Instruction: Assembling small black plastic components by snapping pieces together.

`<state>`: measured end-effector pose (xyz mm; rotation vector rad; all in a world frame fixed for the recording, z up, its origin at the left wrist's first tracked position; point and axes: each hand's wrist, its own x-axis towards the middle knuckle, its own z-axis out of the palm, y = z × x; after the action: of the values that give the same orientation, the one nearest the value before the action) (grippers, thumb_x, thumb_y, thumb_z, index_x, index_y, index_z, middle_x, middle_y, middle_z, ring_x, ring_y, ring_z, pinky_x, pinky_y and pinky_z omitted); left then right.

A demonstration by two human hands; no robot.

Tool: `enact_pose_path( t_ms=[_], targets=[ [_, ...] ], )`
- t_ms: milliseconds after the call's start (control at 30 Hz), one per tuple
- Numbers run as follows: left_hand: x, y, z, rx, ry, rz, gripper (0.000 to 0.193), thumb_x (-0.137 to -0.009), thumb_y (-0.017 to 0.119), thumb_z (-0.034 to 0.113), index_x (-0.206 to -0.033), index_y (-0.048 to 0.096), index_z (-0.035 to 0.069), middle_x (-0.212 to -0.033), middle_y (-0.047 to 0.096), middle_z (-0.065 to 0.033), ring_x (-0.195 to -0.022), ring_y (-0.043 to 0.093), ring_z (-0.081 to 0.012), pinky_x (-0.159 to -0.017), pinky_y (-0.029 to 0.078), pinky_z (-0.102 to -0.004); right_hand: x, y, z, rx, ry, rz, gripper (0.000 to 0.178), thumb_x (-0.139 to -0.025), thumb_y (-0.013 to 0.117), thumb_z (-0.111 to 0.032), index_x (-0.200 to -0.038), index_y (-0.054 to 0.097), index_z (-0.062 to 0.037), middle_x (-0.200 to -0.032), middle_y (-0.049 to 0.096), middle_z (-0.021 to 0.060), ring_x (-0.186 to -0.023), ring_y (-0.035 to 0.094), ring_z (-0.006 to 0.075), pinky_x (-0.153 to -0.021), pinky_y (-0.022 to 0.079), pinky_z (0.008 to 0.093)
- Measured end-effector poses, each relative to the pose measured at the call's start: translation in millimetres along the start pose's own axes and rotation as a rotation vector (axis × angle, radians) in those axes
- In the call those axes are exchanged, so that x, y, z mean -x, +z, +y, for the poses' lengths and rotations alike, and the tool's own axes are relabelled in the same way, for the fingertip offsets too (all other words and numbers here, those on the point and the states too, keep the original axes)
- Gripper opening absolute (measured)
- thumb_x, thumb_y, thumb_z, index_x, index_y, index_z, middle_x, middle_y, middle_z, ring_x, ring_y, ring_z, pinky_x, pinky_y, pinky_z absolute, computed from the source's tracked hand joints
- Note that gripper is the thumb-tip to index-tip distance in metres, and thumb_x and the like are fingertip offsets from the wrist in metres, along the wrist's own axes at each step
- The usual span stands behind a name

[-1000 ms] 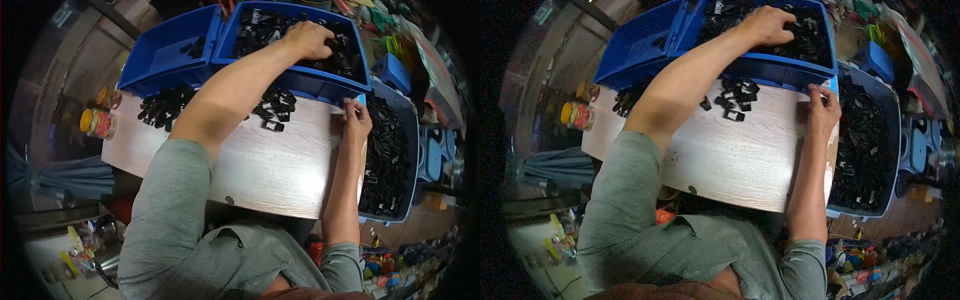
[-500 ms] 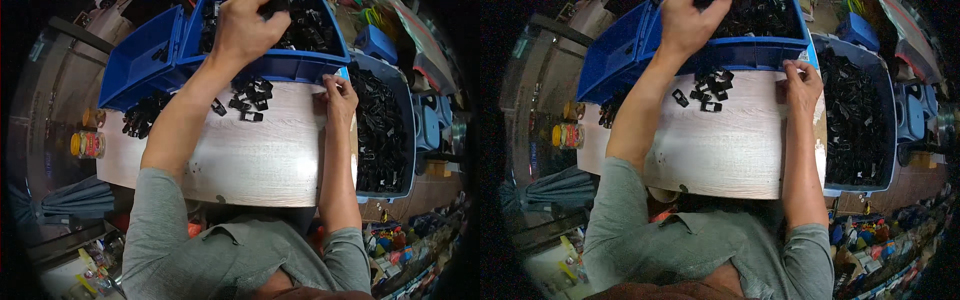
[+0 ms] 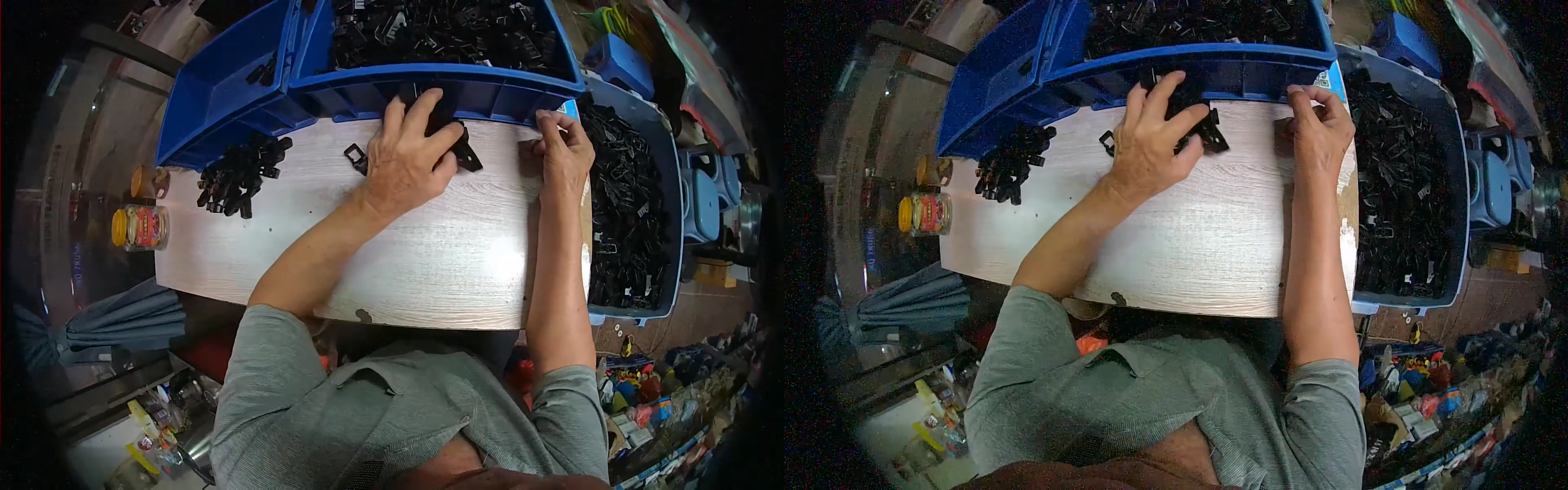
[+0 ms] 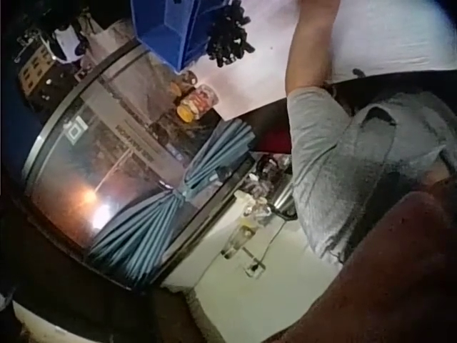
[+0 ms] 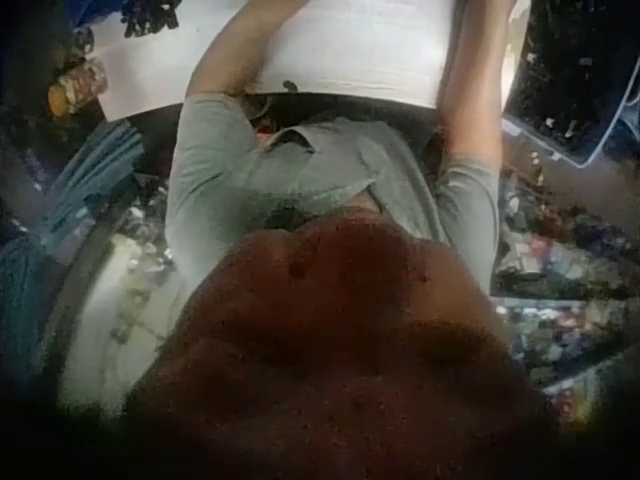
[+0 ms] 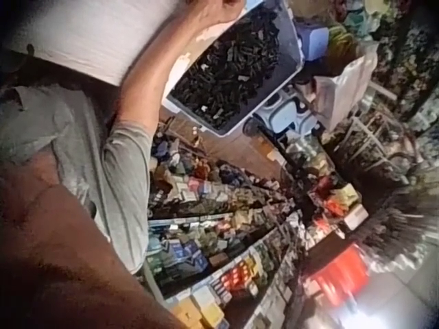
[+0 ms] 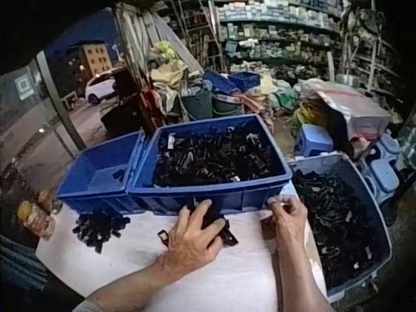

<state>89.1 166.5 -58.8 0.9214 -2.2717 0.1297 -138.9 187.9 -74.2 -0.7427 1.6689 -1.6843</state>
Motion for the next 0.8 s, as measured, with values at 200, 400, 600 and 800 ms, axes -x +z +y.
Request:
enact_pose_path(
  t_ms=[200, 400, 600, 800],
  targets=[
    [-8, -20, 7, 0.029, 0.006, -0.022, 0.034, -0.072, 0.075, 0.008, -0.106, 0.075, 0.011, -0.134, 0.057, -0.0216, -0.114, 0.056, -0.0451, -0.080, 0.061, -0.0452, 2, -1, -1, -0.011, 0.012, 0.014, 0.021, -0.088, 0.081, -0.022, -0.099, 0.073, -0.0054, -0.068, 0.061, -0.0001, -0.056, 0.057, 0.0078, -0.052, 0.046, 0.0246],
    [-13, -21, -13, 0.345, -0.016, 0.221, 0.041, -0.076, 0.052, -0.015, -0.111, 0.069, -0.002, -0.128, 0.064, -0.0214, -0.092, 0.070, -0.0348, -0.085, 0.060, -0.0376, -1, -1, 2, 0.012, 0.006, 0.017, 0.021, -0.087, 0.083, -0.021, -0.098, 0.073, -0.0057, -0.078, 0.066, 0.0004, -0.056, 0.056, 0.0064, -0.052, 0.045, 0.0234],
    [-12, -28, -3, 0.770, -0.306, 0.130, 0.052, -0.078, 0.040, -0.017, -0.120, 0.066, -0.001, -0.138, 0.058, -0.0184, -0.119, 0.064, -0.0255, -0.090, 0.058, -0.0341, -5, -3, 7, -0.048, 0.005, -0.010, 0.020, -0.087, 0.083, -0.020, -0.096, 0.072, -0.0057, -0.080, 0.067, 0.0007, -0.057, 0.054, 0.0064, -0.054, 0.043, 0.0224],
    [-7, -18, -8, 1.089, -0.456, 0.164, 0.047, -0.085, 0.040, -0.016, -0.121, 0.067, -0.001, -0.140, 0.057, -0.0161, -0.123, 0.061, -0.0218, -0.094, 0.055, -0.0286, -1, 0, 3, -0.049, 0.008, 0.000, 0.017, -0.087, 0.081, -0.018, -0.094, 0.072, -0.0058, -0.077, 0.065, -0.0003, -0.056, 0.053, 0.0063, -0.054, 0.043, 0.0227]
  ],
)
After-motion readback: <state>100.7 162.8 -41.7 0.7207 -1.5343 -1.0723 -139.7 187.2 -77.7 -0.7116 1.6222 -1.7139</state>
